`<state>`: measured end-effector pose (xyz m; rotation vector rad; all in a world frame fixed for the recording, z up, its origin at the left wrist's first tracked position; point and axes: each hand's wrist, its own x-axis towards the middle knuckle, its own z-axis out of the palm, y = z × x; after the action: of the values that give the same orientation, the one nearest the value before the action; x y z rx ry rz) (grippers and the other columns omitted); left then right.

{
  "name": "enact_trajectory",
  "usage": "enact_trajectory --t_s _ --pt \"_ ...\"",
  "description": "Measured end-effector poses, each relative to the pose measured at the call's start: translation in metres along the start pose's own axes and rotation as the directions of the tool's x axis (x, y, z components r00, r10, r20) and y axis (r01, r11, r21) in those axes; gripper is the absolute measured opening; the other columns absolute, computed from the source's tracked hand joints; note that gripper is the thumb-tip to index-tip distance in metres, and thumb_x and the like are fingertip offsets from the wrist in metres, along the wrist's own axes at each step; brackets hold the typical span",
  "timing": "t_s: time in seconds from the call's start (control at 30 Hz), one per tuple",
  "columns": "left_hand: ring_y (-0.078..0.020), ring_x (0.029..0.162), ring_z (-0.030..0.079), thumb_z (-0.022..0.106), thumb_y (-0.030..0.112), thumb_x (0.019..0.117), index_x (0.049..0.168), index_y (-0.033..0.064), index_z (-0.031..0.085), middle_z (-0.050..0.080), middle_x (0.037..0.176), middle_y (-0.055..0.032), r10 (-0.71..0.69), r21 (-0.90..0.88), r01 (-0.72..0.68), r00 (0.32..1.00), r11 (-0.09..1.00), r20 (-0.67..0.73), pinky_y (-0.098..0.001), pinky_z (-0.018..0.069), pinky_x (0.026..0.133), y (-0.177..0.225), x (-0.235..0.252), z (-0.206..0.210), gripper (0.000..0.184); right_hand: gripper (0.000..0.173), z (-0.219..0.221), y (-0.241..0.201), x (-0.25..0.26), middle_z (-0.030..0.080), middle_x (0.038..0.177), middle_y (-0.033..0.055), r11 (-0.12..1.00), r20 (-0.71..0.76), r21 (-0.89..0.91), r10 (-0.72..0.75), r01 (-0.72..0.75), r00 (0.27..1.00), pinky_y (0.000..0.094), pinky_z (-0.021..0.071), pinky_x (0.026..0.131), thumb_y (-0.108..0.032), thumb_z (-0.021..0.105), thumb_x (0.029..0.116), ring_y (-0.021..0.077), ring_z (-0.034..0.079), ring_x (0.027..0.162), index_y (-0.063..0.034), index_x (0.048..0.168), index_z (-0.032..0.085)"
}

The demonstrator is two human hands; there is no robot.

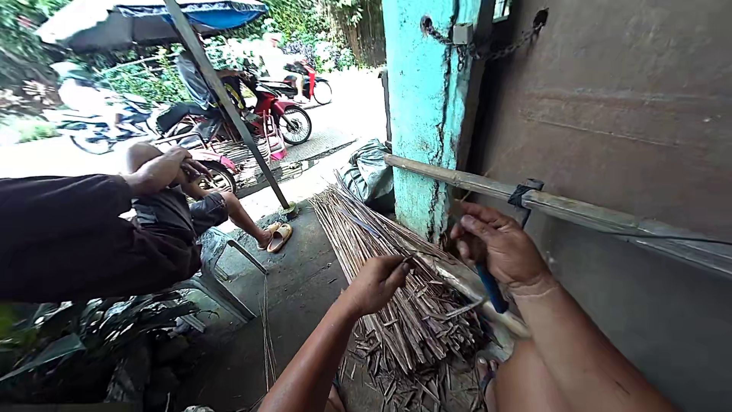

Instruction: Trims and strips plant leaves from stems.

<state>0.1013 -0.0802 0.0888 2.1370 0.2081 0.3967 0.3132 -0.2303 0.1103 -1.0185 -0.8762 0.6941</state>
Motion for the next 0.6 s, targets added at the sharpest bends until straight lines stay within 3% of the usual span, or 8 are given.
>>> enact_trajectory --t_s 0.13,0.2,0.33,0.4,0.5,0.6 --pt "-0.0071 0.062 0.054 0.046 0.021 0.1074 0.120 0.0031 0.070 0.062 0.077 -0.0019 0.041 0.132 -0.029 0.995 0.991 -0.087 -0.0257 0.0484 0.062 0.003 0.007 0.002 0.033 0.032 0.019 0.019 -0.014 0.072 0.084 0.0096 0.991 0.119 -0.026 0.136 -0.134 0.983 0.0260 0.0548 0.048 -0.010 0.051 0.1039 0.0117 0.062 0.053 0.0012 0.131 0.063" --pt "-0.0073 0.062 0.054 0.047 0.021 0.1072 0.119 0.0040 0.071 0.061 0.076 -0.0015 0.062 0.156 -0.046 0.993 0.987 -0.101 -0.0257 0.0482 0.062 0.000 0.008 0.003 0.032 0.031 0.016 0.018 -0.011 0.073 0.084 0.0112 0.995 0.079 -0.005 0.097 -0.097 0.992 0.0260 0.0543 0.047 -0.009 0.051 0.1040 0.0121 0.062 0.052 0.0019 0.131 0.063" --pt "-0.0067 0.063 0.056 0.046 0.022 0.1074 0.118 0.0035 0.071 0.063 0.076 -0.0014 0.063 0.146 -0.050 0.994 0.988 -0.088 -0.0254 0.0496 0.063 -0.006 0.006 0.003 0.033 0.032 -0.003 -0.015 0.008 0.072 0.084 0.0055 0.998 -0.079 -0.003 -0.057 0.057 0.995 0.0227 0.0530 0.046 -0.010 0.043 0.1066 0.0087 0.060 0.051 0.0011 0.132 0.059" --pt "-0.0055 0.061 0.054 0.045 0.022 0.1074 0.119 0.0038 0.071 0.062 0.075 0.0002 0.060 0.137 -0.047 0.994 0.990 -0.090 -0.0243 0.0488 0.062 -0.003 0.005 0.003 0.033 0.033 0.001 -0.014 0.003 0.072 0.084 0.0057 0.999 -0.006 -0.009 -0.031 0.031 1.000 0.0236 0.0537 0.047 -0.009 0.045 0.1056 0.0095 0.061 0.053 0.0016 0.133 0.059" --pt "-0.0022 0.058 0.052 0.045 0.022 0.1073 0.121 0.0040 0.070 0.061 0.074 0.0032 0.050 0.092 -0.042 0.995 0.995 -0.084 -0.0206 0.0469 0.058 0.002 0.004 0.004 0.034 0.033 0.016 0.008 -0.014 0.073 0.085 0.0073 0.992 0.151 -0.040 0.121 -0.116 0.981 0.0262 0.0556 0.050 -0.011 0.052 0.1048 0.0111 0.064 0.056 0.0020 0.134 0.060" --pt "-0.0015 0.058 0.053 0.044 0.023 0.1081 0.124 0.0056 0.069 0.061 0.074 0.0048 0.013 0.040 -0.011 0.999 0.999 -0.049 -0.0196 0.0476 0.057 -0.001 0.002 0.004 0.034 0.031 0.009 -0.001 -0.008 0.072 0.084 0.0066 0.998 0.043 -0.004 0.067 -0.067 0.997 0.0246 0.0539 0.050 -0.010 0.048 0.1055 0.0096 0.061 0.054 0.0024 0.131 0.060"
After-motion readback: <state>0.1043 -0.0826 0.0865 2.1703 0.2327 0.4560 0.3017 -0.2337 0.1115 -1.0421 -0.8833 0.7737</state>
